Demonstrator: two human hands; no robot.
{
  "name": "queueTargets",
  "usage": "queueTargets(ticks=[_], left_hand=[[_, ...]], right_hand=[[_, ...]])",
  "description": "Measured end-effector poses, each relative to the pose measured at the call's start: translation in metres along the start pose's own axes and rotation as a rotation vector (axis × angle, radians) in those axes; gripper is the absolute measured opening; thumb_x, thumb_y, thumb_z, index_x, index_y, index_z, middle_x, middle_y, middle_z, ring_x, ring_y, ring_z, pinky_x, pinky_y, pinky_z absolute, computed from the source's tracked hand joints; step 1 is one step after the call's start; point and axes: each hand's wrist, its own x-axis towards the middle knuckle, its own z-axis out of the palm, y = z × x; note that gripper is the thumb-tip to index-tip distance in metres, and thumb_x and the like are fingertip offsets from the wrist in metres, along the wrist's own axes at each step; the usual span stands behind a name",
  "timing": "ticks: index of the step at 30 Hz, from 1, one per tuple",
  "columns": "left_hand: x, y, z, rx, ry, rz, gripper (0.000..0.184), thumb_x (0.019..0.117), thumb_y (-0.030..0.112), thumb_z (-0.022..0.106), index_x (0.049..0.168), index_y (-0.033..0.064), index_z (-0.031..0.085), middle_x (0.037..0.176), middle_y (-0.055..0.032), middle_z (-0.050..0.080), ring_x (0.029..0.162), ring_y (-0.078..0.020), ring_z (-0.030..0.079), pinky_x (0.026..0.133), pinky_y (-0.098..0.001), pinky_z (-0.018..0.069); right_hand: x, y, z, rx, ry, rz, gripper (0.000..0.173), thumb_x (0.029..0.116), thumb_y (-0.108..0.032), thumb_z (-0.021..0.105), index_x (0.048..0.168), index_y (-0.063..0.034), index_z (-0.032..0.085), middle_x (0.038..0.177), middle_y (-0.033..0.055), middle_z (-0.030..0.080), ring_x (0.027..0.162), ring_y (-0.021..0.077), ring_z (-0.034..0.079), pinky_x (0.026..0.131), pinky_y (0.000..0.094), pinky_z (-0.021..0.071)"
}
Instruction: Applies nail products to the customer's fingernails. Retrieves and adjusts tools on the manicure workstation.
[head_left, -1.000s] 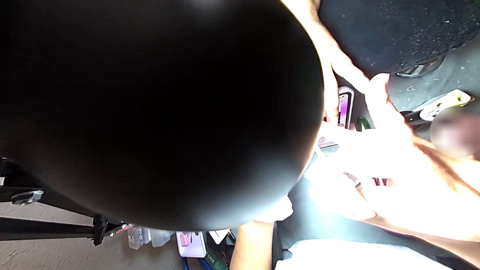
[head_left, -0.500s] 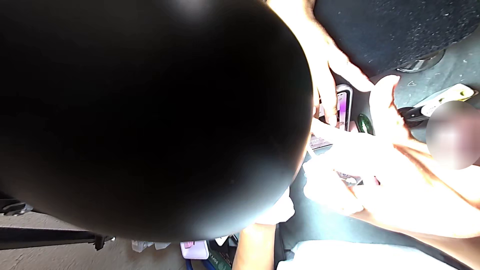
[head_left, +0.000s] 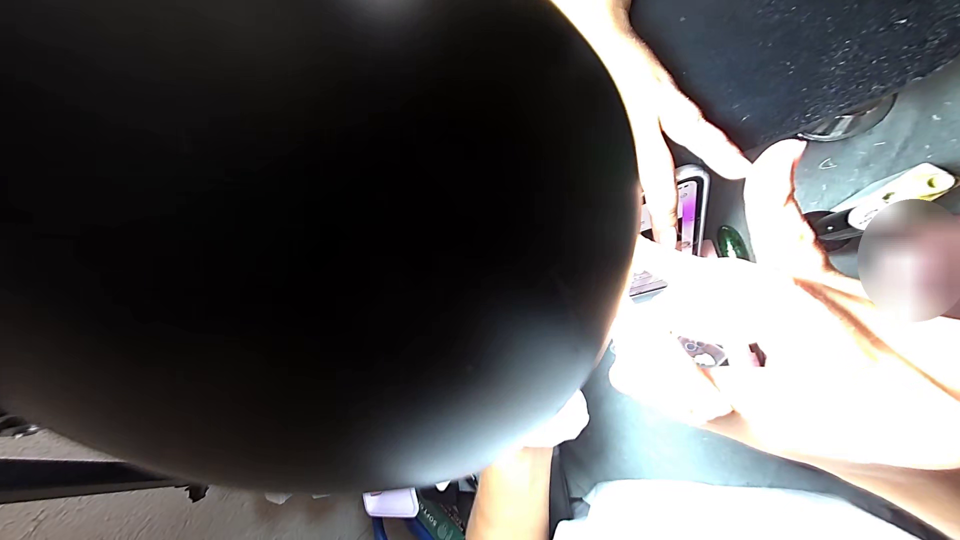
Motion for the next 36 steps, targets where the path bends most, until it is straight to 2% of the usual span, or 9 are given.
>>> queueTargets(ticks=[4, 7, 15, 18, 22, 27, 32, 34, 36], left_hand=[[-0.0008, -0.0002, 0.0023, 0.0, 0.044, -0.008, 0.014, 0.1029, 0.013, 0.053, 0.111, 0.0192, 0.063, 0.092, 0.0035, 0.065, 0.086, -0.003, 0.065, 0.072, -0.0187, 0.0544], [0.0009, 0.0002, 0.0013, 0.004, 0.0, 0.004, 0.011, 0.1028, 0.014, 0.052, 0.105, 0.0188, 0.062, 0.09, 0.0043, 0.063, 0.084, -0.0021, 0.063, 0.071, -0.0178, 0.0531], [-0.0005, -0.0006, -0.001, -0.001, -0.026, 0.006, 0.012, 0.1039, 0.016, 0.051, 0.107, 0.0187, 0.062, 0.093, 0.0044, 0.064, 0.088, -0.0014, 0.063, 0.075, -0.0177, 0.0534], [-0.0002, 0.0011, 0.0015, 0.028, 0.004, 0.01, 0.01, 0.103, 0.016, 0.054, 0.106, 0.0192, 0.062, 0.09, 0.0044, 0.064, 0.085, -0.0018, 0.064, 0.071, -0.0179, 0.0534], [-0.0012, -0.0002, -0.0005, 0.051, 0.035, -0.007, 0.014, 0.1028, 0.016, 0.055, 0.114, 0.0182, 0.063, 0.093, 0.0026, 0.066, 0.087, -0.0034, 0.066, 0.072, -0.0195, 0.0546], [-0.0001, 0.0011, -0.0002, 0.048, 0.017, 0.0, 0.013, 0.1033, 0.017, 0.054, 0.113, 0.0191, 0.063, 0.093, 0.0034, 0.066, 0.086, -0.0032, 0.065, 0.072, -0.0192, 0.0545], [-0.0002, 0.0019, 0.0011, 0.051, 0.018, -0.001, 0.01, 0.1031, 0.016, 0.053, 0.107, 0.0185, 0.062, 0.09, 0.0039, 0.064, 0.084, -0.0019, 0.064, 0.071, -0.0186, 0.0539], [-0.0004, 0.0024, 0.0014, 0.055, 0.003, 0.008, 0.01, 0.1033, 0.016, 0.053, 0.104, 0.019, 0.062, 0.088, 0.0049, 0.063, 0.083, -0.0011, 0.063, 0.07, -0.0171, 0.0528], [-0.001, 0.0002, -0.0007, 0.042, 0.008, 0.015, 0.011, 0.103, 0.015, 0.053, 0.106, 0.0179, 0.063, 0.09, 0.0038, 0.064, 0.085, -0.0024, 0.064, 0.071, -0.0181, 0.0534]], right_hand=[[0.0001, -0.0001, 0.0004, -0.007, 0.006, 0.004, 0.022, 0.0977, -0.018, 0.065, 0.087, 0.0, 0.057, 0.078, 0.0102, 0.072, 0.089, 0.0167, 0.075, 0.116, 0.0471, 0.0459], [-0.0006, -0.0002, 0.0002, -0.009, 0.005, 0.011, 0.023, 0.0977, -0.019, 0.066, 0.087, -0.0007, 0.057, 0.08, 0.0096, 0.073, 0.09, 0.0161, 0.075, 0.117, 0.0469, 0.0454], [-0.0001, -0.0003, 0.0004, -0.017, 0.01, 0.016, 0.023, 0.0978, -0.019, 0.066, 0.087, -0.0005, 0.058, 0.082, 0.0104, 0.073, 0.09, 0.0158, 0.075, 0.116, 0.0461, 0.046], [-0.0001, 0.0003, 0.0003, -0.009, 0.01, 0.013, 0.023, 0.0976, -0.019, 0.066, 0.087, 0.0003, 0.059, 0.082, 0.0105, 0.074, 0.09, 0.0163, 0.075, 0.117, 0.0473, 0.0456], [-0.0012, 0.0015, -0.0002, 0.006, 0.008, 0.007, 0.024, 0.098, -0.021, 0.067, 0.087, -0.0005, 0.058, 0.083, 0.0104, 0.075, 0.097, 0.0188, 0.076, 0.118, 0.0472, 0.0449], [-0.0004, 0.0012, 0.0004, -0.006, 0.017, 0.005, 0.024, 0.0976, -0.019, 0.066, 0.087, -0.0002, 0.057, 0.081, 0.0102, 0.073, 0.092, 0.0174, 0.075, 0.117, 0.0474, 0.045], [0.0004, 0.0016, -0.0006, -0.01, 0.006, -0.004, 0.024, 0.0986, -0.02, 0.065, 0.088, -0.0002, 0.058, 0.082, 0.0106, 0.074, 0.096, 0.0178, 0.076, 0.118, 0.0468, 0.0441], [0.0, 0.0018, -0.0006, 0.001, 0.006, -0.003, 0.024, 0.0979, -0.019, 0.066, 0.086, -0.0001, 0.058, 0.079, 0.0102, 0.073, 0.092, 0.018, 0.076, 0.117, 0.0476, 0.0457], [-0.0004, 0.002, -0.0015, 0.018, -0.002, 0.004, 0.024, 0.0976, -0.02, 0.065, 0.086, -0.0002, 0.058, 0.078, 0.0099, 0.072, 0.087, 0.0167, 0.075, 0.115, 0.0468, 0.047]])
